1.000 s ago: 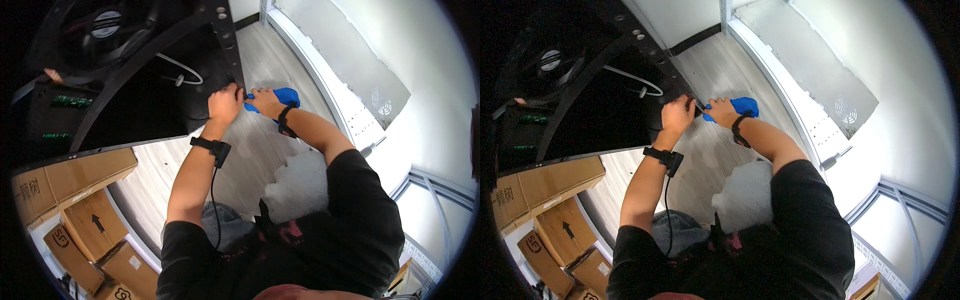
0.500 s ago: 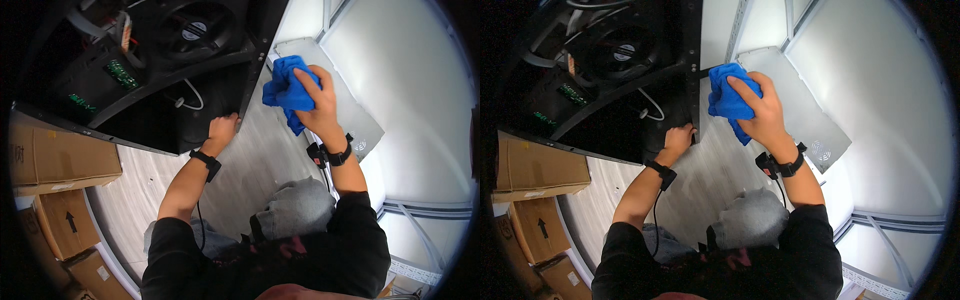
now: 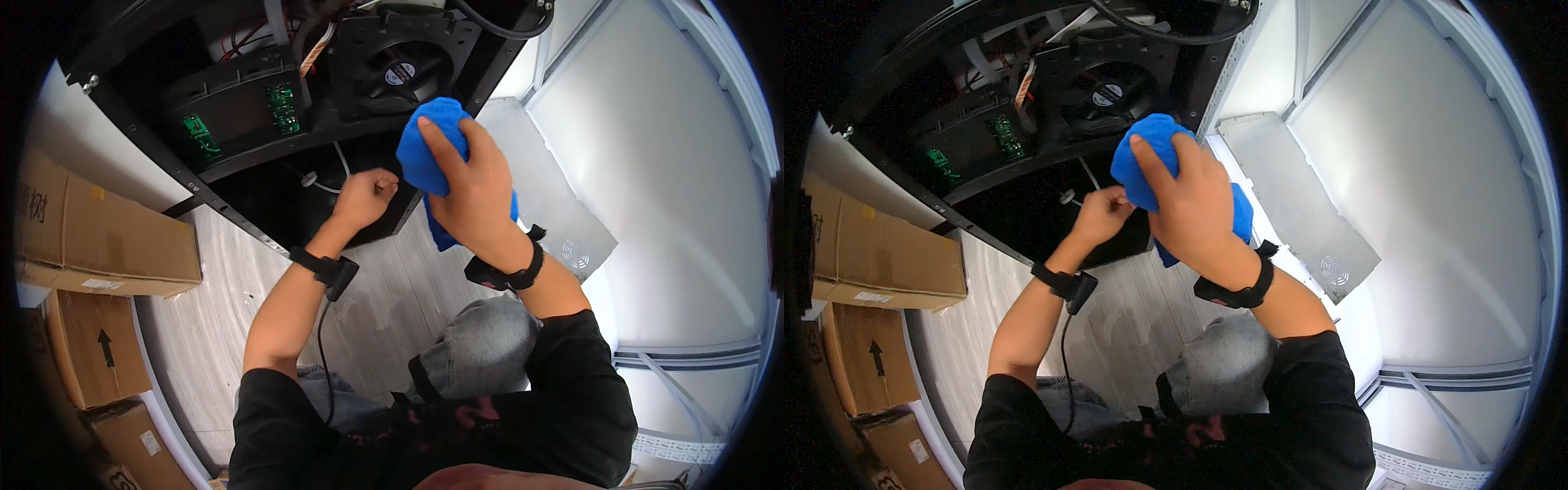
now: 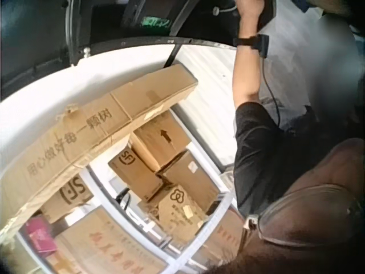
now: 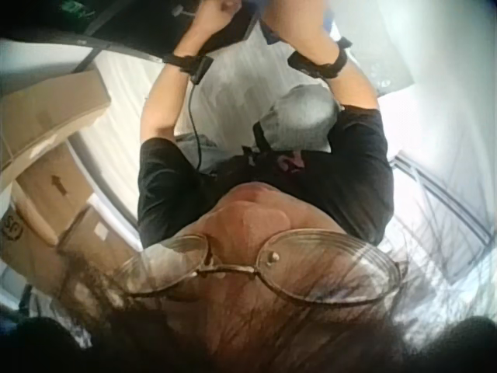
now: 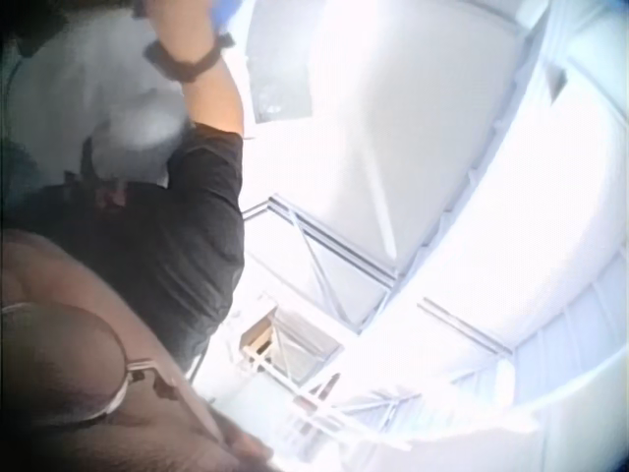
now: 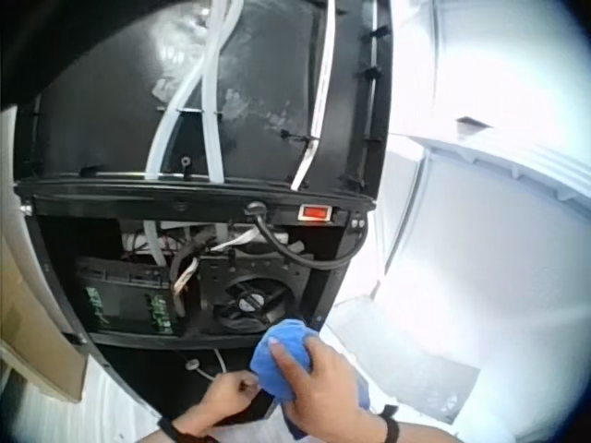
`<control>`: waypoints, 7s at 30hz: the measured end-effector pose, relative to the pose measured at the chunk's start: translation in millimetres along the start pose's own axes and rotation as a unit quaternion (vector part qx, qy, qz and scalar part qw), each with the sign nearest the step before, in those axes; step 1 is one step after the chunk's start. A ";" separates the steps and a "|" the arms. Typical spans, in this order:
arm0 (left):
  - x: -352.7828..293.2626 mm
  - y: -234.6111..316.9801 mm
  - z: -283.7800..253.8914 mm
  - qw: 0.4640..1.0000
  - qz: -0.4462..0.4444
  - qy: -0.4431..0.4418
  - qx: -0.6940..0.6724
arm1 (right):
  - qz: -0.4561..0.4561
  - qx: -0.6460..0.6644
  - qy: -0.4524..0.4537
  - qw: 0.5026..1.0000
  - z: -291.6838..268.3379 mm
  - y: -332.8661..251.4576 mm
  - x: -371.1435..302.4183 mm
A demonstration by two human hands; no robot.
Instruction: The person wipes the interior of an electronic device with a blue cloth, then picks up a metal backplate and uses a screwdriver to fasten it to the device. The person secures multiple screws along the edges of the backplate.
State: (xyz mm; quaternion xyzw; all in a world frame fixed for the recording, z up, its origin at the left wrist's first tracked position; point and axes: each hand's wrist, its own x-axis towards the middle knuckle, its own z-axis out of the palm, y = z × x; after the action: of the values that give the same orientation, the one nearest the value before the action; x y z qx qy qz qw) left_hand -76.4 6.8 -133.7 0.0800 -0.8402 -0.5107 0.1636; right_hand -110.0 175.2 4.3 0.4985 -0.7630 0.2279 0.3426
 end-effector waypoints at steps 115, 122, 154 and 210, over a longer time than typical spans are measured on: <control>-72.5 231.1 -90.7 0.866 -0.202 -0.227 -0.398 | 0.377 0.503 -0.369 0.685 -189.0 -1.3 55.0; -61.1 372.5 -114.2 0.846 -0.259 -0.251 -0.392 | 0.456 0.537 -0.220 0.674 -304.7 -42.2 101.7; -74.3 809.1 283.1 0.711 -0.063 -0.622 -0.322 | 0.692 -0.074 0.271 0.665 -746.6 131.5 -50.4; -54.4 72.5 352.3 0.812 -0.379 -0.336 -0.290 | 0.837 -0.133 -0.297 0.439 -130.7 202.7 -482.9</control>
State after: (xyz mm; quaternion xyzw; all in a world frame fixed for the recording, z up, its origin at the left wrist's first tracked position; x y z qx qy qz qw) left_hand -148.9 350.1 -229.8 0.1645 -0.5591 -0.7469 -0.3202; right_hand -127.7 638.1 -272.8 -0.3980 -0.8846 0.1370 -0.2008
